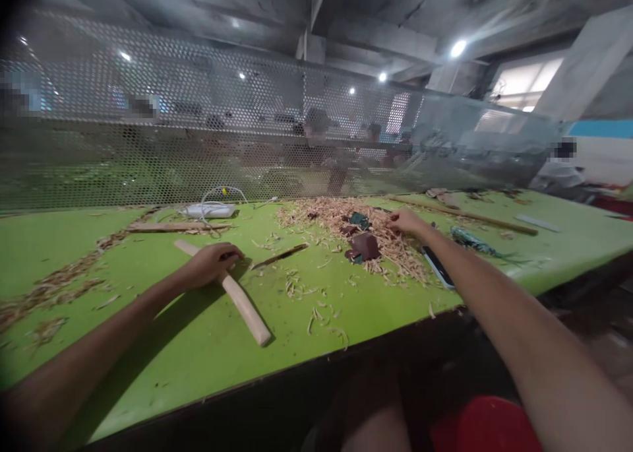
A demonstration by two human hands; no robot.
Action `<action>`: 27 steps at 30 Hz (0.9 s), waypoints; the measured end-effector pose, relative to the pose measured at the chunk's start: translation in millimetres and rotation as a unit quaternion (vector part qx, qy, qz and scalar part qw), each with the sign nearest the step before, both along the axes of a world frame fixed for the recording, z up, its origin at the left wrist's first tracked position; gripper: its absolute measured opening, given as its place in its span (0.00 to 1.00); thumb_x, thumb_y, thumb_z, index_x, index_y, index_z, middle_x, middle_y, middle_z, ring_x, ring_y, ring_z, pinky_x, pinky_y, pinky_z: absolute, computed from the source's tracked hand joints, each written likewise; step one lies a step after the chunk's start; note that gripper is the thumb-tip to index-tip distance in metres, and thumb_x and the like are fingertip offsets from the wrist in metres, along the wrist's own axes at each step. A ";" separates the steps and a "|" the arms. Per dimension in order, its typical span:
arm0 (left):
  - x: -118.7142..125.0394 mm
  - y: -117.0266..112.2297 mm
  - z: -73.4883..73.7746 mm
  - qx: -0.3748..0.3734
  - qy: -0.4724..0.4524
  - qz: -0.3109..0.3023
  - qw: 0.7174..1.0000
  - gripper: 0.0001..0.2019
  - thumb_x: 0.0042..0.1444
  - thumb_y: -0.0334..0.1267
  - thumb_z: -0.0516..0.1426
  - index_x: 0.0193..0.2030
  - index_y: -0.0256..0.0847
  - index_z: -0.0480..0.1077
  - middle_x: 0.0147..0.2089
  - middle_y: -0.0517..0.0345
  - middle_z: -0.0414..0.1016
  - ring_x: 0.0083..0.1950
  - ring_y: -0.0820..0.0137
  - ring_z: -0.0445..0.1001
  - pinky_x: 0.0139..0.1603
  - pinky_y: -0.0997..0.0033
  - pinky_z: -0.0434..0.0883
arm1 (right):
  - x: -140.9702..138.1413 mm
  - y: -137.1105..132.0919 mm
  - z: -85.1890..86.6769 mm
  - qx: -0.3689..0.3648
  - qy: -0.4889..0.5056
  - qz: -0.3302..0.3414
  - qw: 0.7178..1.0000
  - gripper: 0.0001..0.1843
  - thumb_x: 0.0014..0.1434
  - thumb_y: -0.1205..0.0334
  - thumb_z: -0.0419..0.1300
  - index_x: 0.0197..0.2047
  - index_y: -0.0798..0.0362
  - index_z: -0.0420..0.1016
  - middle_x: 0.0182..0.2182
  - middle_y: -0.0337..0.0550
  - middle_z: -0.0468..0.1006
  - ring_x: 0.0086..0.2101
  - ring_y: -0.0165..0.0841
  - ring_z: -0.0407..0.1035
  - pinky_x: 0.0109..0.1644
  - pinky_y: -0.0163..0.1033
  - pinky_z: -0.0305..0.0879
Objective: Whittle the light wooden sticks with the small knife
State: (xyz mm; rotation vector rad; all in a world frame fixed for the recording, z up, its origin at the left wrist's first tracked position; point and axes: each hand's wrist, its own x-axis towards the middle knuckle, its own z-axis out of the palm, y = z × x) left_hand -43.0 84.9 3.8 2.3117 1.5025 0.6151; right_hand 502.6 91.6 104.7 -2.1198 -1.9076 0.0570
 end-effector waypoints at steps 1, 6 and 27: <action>-0.4 0.4 0.0 0.006 0.003 -0.005 1.000 0.19 0.67 0.40 0.52 0.45 0.39 0.85 0.49 0.43 0.88 0.46 0.56 0.84 0.46 0.63 0.77 | -4.6 4.9 4.8 -0.006 0.012 0.010 1.000 0.06 0.65 0.72 0.70 0.36 0.64 0.88 0.34 0.59 0.88 0.33 0.36 0.77 0.40 0.38 0.66; -1.8 0.7 1.2 0.013 0.013 -0.020 1.000 0.20 0.67 0.41 0.51 0.46 0.37 0.85 0.50 0.40 0.87 0.46 0.56 0.83 0.47 0.64 0.75 | -25.6 21.9 30.4 -0.043 0.035 0.036 0.998 0.13 0.67 0.69 0.72 0.52 0.68 0.89 0.48 0.64 0.88 0.40 0.34 0.77 0.46 0.38 0.66; -0.8 1.5 -2.6 0.017 0.002 -0.020 1.000 0.18 0.67 0.40 0.52 0.43 0.41 0.84 0.47 0.44 0.87 0.44 0.60 0.82 0.45 0.65 0.75 | -53.7 22.5 54.1 -0.076 -0.010 0.086 0.993 0.23 0.69 0.78 0.65 0.65 0.63 0.83 0.57 0.63 0.85 0.42 0.28 0.79 0.41 0.29 0.66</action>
